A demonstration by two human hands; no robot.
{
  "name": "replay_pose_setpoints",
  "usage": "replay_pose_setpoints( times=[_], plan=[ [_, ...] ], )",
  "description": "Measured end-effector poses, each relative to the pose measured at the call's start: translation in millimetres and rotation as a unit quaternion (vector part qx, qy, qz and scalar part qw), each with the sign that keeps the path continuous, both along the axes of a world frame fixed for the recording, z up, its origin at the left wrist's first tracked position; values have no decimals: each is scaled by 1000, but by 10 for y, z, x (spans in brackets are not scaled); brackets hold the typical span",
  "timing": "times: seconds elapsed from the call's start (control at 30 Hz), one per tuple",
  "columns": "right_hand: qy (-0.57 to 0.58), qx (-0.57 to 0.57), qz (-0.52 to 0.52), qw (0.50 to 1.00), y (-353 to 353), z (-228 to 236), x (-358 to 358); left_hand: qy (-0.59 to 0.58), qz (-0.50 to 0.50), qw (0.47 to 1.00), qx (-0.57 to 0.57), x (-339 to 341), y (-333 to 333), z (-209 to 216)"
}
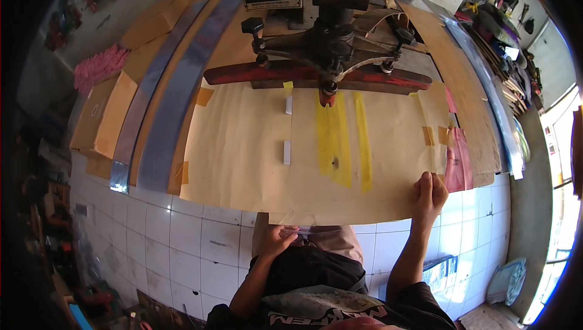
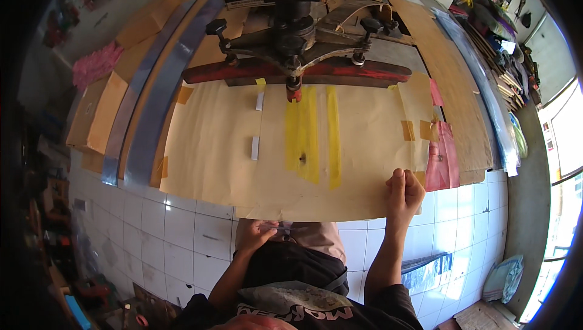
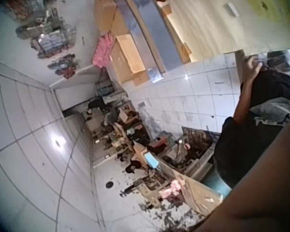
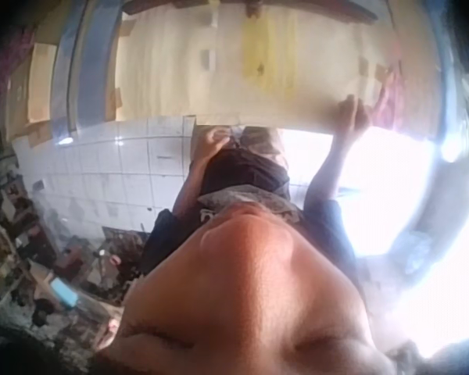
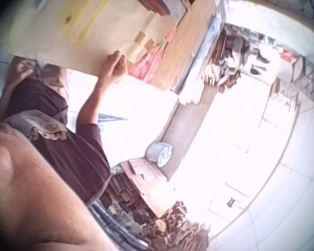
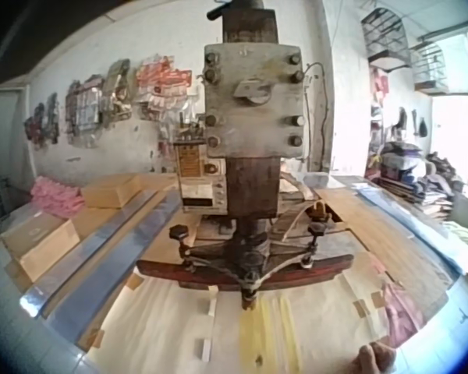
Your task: The person places small white strips onto a marked template on a table and then uses a press machine to stamp or apply pressure to them. They also handle translucent sheets of material throughout the process.
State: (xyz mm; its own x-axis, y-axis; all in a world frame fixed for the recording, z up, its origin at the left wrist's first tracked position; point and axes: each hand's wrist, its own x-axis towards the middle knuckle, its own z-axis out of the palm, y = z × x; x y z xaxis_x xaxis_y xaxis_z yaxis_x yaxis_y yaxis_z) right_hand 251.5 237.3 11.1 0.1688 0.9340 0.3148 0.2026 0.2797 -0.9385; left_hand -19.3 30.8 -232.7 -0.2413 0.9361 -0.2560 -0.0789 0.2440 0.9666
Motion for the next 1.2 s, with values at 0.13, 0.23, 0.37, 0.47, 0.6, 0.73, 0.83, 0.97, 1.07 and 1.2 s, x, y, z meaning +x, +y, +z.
replay_pose_setpoints(
  times=[0.13, 0.23, 0.37, 0.47, 0.6, 0.73, 0.83, 0.97, 1.07, 1.2],
  plan=[
    [8, -7, -4, 1000, -24, 30, -15, -16, 6, 1000, 2, 10, 11, 63],
    [5, -7, 3, 1000, -29, 33, 3, -11, 1, 1000, -1, 5, 15, 108],
    [33, -18, 21, 999, -71, 65, 51, -3, -15, 1000, 3, 6, 4, 158],
    [30, 5, 142, 989, -278, 188, 155, -1, -53, 998, 39, -45, 63, 316],
    [-45, -87, 486, 869, -476, 242, 260, 173, -180, 952, 176, -257, 209, 648],
    [-240, -135, 510, 815, -677, 59, 48, 69, -215, 962, 155, -258, 307, 1026],
    [-314, -56, 482, 816, -770, -121, -118, 97, -269, 945, 156, -199, 358, 1384],
    [-247, -115, 517, 811, -805, -34, -184, 3, -266, 948, 173, 124, 301, 1663],
    [-148, -221, 581, 769, -733, 65, -64, -53, -251, 945, 204, 455, 277, 1561],
    [97, -251, 647, 713, -614, 65, 83, 34, -356, 890, 281, 518, 271, 1605]
  ],
)
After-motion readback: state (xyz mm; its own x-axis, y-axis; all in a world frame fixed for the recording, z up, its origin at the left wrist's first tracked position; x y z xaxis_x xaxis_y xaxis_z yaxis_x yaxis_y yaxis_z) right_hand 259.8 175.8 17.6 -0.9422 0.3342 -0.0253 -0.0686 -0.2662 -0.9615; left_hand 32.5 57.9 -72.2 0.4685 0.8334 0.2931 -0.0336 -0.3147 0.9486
